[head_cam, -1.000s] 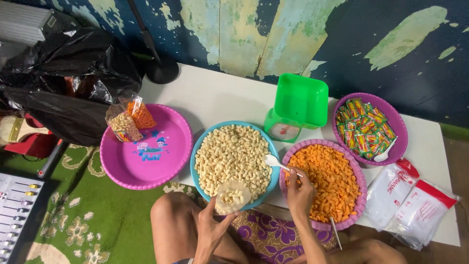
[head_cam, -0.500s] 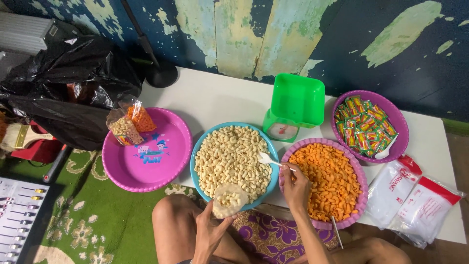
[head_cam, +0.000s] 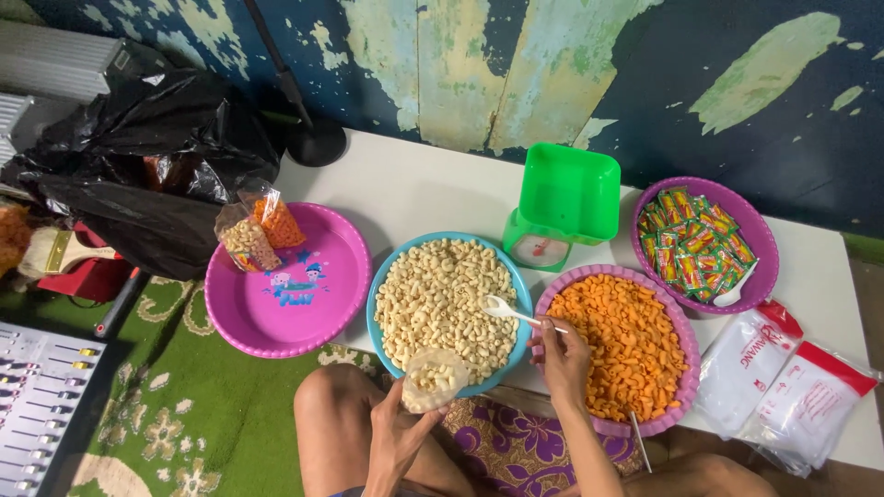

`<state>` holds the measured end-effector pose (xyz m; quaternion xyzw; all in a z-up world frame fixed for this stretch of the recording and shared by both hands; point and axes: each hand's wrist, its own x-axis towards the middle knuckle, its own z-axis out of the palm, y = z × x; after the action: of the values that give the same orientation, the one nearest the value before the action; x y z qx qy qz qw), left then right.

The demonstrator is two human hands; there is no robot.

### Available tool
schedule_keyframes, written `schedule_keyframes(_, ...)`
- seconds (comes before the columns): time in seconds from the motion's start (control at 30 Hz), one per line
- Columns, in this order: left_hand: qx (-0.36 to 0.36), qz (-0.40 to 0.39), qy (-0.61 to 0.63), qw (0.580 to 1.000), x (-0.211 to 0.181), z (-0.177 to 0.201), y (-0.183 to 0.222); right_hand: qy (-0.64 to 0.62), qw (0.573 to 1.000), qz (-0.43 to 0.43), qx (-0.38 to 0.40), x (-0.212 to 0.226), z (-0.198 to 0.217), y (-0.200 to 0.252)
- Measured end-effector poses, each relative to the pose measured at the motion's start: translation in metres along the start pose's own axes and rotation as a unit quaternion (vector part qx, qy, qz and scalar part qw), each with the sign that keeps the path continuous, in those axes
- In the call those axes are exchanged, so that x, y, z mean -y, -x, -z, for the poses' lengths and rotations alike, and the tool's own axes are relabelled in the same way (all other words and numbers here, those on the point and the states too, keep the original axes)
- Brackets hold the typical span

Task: Filling small plastic bags with macaroni using a spoon from a large bowl.

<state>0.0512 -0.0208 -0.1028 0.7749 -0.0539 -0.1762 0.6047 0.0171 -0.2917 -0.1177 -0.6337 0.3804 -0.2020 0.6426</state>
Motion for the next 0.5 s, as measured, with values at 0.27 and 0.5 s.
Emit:
schedule_keyframes(0.27, 0.003, -0.003, -0.004, 1.0, 0.001, 0.001, 0.004, -0.095, 0.994, -0.052, -0.006, 0.018, 0.009, 0.02)
schedule_keyframes(0.5, -0.008, 0.016, -0.005, 1.0, -0.004, 0.007, 0.009, 0.002, 1.0, -0.003, 0.001, 0.021, 0.015, 0.026)
